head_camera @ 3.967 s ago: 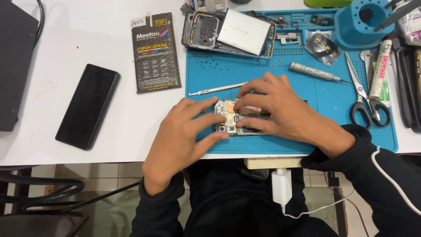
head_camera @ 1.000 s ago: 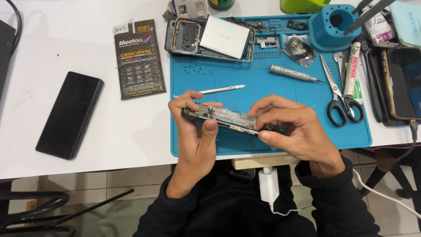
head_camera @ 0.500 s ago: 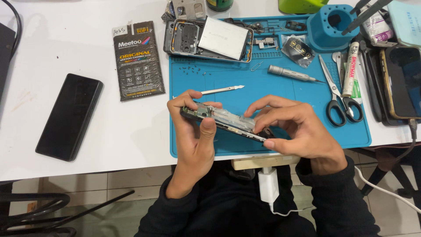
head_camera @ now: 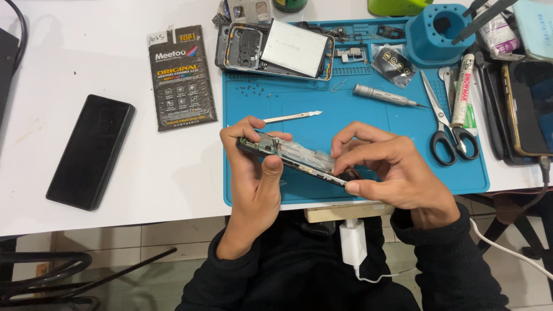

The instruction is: The person repairs a smartphone at a workbench, prying open the back cover and working on the internal battery and board area by hand, then aligns and presses a new back cover onto the phone body. They use a pry tool on the cover edge and press the cover down to secure it.

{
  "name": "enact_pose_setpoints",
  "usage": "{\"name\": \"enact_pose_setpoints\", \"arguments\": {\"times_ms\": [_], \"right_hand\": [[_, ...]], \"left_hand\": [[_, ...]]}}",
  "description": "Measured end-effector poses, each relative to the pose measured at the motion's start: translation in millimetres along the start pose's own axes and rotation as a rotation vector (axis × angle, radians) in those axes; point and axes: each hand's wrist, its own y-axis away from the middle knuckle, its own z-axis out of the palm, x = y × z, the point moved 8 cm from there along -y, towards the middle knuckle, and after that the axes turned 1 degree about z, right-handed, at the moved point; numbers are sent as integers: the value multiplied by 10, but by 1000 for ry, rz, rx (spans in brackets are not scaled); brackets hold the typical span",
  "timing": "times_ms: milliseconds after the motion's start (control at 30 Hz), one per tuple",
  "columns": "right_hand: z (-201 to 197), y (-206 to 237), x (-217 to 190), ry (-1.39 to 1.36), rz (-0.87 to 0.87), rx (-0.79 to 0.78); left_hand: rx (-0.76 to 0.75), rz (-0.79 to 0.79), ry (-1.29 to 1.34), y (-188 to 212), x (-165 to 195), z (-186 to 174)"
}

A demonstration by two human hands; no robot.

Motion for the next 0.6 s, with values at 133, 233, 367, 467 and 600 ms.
{"name": "enact_pose_setpoints", "arguments": {"times_ms": [133, 233, 367, 467, 600], "right_hand": [[-4, 4, 37, -54, 19, -2], [5, -3, 41, -97, 14, -9], [13, -17, 22, -90, -13, -19], [5, -8, 37, -72, 12, -13], [-8, 3, 36, -73, 9, 6]], "left_hand": [[20, -8, -14, -4, 1, -12], [31, -20, -8, -6, 14, -26], [34, -27, -3, 0, 25, -16], [35, -30, -8, 9, 25, -9], [41, -33, -12, -1, 18, -15]]}}
